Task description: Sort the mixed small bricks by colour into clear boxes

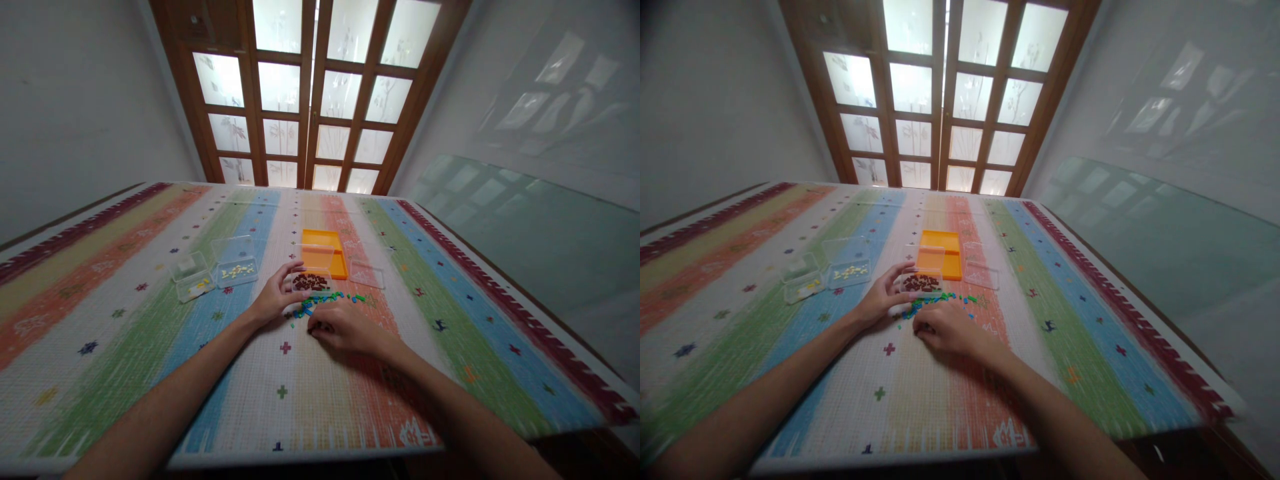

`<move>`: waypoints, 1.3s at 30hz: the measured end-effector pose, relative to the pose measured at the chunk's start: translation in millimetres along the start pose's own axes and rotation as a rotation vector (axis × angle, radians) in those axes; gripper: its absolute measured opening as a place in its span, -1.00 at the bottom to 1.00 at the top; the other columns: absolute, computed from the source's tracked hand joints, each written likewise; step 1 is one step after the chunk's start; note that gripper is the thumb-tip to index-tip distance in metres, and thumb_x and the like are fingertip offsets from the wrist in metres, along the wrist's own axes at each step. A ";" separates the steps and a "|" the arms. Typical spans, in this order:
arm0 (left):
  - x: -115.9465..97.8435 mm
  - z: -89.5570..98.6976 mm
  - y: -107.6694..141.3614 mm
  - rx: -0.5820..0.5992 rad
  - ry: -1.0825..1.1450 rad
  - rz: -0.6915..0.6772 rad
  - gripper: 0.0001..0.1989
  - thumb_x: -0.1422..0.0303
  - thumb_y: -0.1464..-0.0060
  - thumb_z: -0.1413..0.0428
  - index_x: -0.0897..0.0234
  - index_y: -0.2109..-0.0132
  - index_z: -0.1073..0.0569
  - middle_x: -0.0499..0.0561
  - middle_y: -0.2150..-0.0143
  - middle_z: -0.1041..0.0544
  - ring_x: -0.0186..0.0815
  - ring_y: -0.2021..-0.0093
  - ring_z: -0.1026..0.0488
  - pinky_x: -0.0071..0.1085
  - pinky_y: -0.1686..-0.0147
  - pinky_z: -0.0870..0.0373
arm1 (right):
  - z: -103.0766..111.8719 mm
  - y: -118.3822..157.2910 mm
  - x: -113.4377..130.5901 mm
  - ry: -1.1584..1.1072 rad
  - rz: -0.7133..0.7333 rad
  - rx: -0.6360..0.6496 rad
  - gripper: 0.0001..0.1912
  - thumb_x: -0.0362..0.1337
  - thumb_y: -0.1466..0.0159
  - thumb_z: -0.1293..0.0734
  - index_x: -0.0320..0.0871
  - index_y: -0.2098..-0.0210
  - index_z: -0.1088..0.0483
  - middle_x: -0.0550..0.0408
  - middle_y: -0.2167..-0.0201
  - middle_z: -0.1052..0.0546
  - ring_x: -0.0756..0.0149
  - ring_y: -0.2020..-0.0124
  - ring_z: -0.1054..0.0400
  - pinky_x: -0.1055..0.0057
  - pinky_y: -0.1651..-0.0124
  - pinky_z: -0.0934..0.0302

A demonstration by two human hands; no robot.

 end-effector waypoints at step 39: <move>-0.5 1.4 -0.4 -0.002 -0.015 -0.013 -0.28 0.38 0.16 -0.41 0.18 -0.18 -0.37 0.16 -0.22 -0.35 -0.14 -0.02 -0.52 -0.14 -0.07 -0.46 | 1.7 -0.9 9.1 0.172 0.035 0.008 -0.83 -0.42 -0.25 -0.32 -0.15 0.22 -0.54 0.03 0.22 -0.57 0.33 0.29 -0.37 0.42 0.28 -0.08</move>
Point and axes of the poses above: each hand's wrist, its own y-axis away from the middle knuckle, its own z-axis out of the back of the hand, x = y × z, the point moved 10 cm from there along -y, towards the middle knuckle
